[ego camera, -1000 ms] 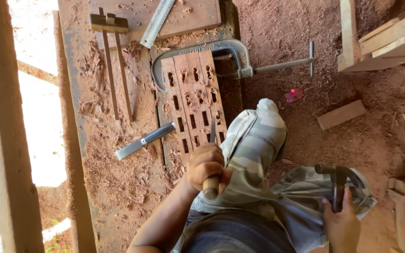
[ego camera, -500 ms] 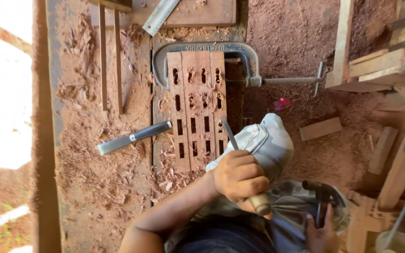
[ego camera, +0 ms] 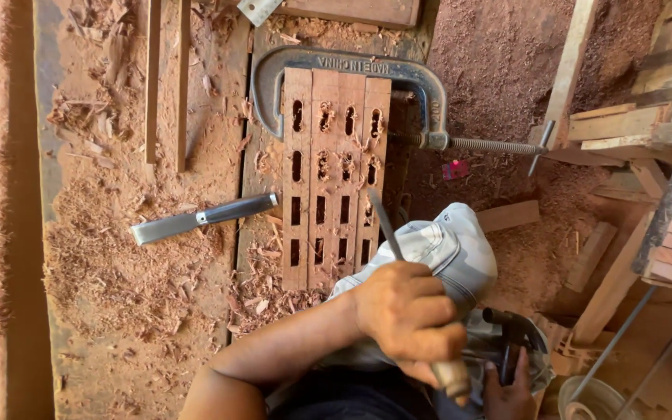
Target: The person sits on the floor and uses a hammer and chisel to carve a piece of wood clamped to a workbench. They repeatedly strike the chisel to remove wood shavings and shape the material.
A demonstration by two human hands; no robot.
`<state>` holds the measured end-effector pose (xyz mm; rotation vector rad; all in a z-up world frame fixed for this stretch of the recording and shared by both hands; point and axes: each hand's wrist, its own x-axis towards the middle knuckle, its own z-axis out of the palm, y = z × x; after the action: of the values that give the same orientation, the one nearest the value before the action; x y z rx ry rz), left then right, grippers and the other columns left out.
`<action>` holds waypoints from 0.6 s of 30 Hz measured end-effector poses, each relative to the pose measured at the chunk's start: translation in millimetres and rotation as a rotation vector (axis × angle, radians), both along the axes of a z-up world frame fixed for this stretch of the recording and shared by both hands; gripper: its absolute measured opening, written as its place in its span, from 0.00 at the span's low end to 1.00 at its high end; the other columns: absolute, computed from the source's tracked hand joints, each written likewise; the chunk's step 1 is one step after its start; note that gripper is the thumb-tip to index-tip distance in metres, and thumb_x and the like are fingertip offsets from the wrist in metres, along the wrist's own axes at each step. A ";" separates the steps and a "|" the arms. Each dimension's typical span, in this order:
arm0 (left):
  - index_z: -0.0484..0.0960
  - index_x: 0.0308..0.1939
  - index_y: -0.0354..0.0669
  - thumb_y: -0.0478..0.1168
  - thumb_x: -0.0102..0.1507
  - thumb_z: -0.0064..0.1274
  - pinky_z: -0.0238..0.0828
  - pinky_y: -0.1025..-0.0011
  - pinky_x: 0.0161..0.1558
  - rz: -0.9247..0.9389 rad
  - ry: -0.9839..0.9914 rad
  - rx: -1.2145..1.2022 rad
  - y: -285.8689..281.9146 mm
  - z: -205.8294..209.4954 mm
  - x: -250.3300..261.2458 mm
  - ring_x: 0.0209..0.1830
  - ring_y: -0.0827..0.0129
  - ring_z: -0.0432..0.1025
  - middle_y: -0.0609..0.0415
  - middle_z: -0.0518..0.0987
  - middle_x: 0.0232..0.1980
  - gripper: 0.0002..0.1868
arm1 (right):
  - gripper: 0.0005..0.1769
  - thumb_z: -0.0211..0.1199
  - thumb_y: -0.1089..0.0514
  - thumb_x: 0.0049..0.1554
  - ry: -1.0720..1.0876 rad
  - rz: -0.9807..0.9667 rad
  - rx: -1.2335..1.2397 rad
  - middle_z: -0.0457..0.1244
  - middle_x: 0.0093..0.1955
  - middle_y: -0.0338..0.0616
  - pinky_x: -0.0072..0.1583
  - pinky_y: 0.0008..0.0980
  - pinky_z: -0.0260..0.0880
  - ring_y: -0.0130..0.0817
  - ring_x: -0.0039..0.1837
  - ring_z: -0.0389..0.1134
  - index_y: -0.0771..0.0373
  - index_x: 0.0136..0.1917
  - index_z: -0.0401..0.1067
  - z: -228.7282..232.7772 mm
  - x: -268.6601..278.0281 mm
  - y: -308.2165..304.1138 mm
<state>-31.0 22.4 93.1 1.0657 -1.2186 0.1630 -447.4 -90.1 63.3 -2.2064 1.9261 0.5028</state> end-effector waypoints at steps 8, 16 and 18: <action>0.75 0.35 0.41 0.43 0.68 0.44 0.63 0.65 0.25 -0.114 0.130 -0.023 23.1 21.8 -6.2 0.19 0.66 0.64 0.58 0.67 0.26 0.11 | 0.45 0.67 0.50 0.55 0.036 0.074 -0.074 0.71 0.49 0.64 0.41 0.49 0.71 0.62 0.42 0.73 0.57 0.83 0.61 -9.8 -21.5 -1.4; 0.75 0.35 0.41 0.56 0.70 0.41 0.63 0.64 0.23 -0.111 0.147 -0.018 11.8 4.8 -3.2 0.20 0.66 0.63 0.57 0.66 0.27 0.23 | 0.45 0.67 0.51 0.54 -0.022 0.125 -0.091 0.70 0.57 0.64 0.44 0.51 0.73 0.63 0.50 0.73 0.60 0.82 0.62 -11.7 -26.8 -0.2; 0.75 0.33 0.43 0.59 0.68 0.44 0.65 0.65 0.23 -0.107 0.162 0.018 14.6 1.9 -15.6 0.19 0.66 0.65 0.58 0.68 0.25 0.23 | 0.44 0.68 0.48 0.55 0.002 0.168 -0.150 0.71 0.45 0.63 0.37 0.49 0.68 0.61 0.38 0.71 0.60 0.81 0.65 -13.0 -31.1 1.1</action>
<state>-46.7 37.0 95.0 1.0065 -1.1291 -0.0171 -478.5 -89.0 50.3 -2.4767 1.8443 0.3955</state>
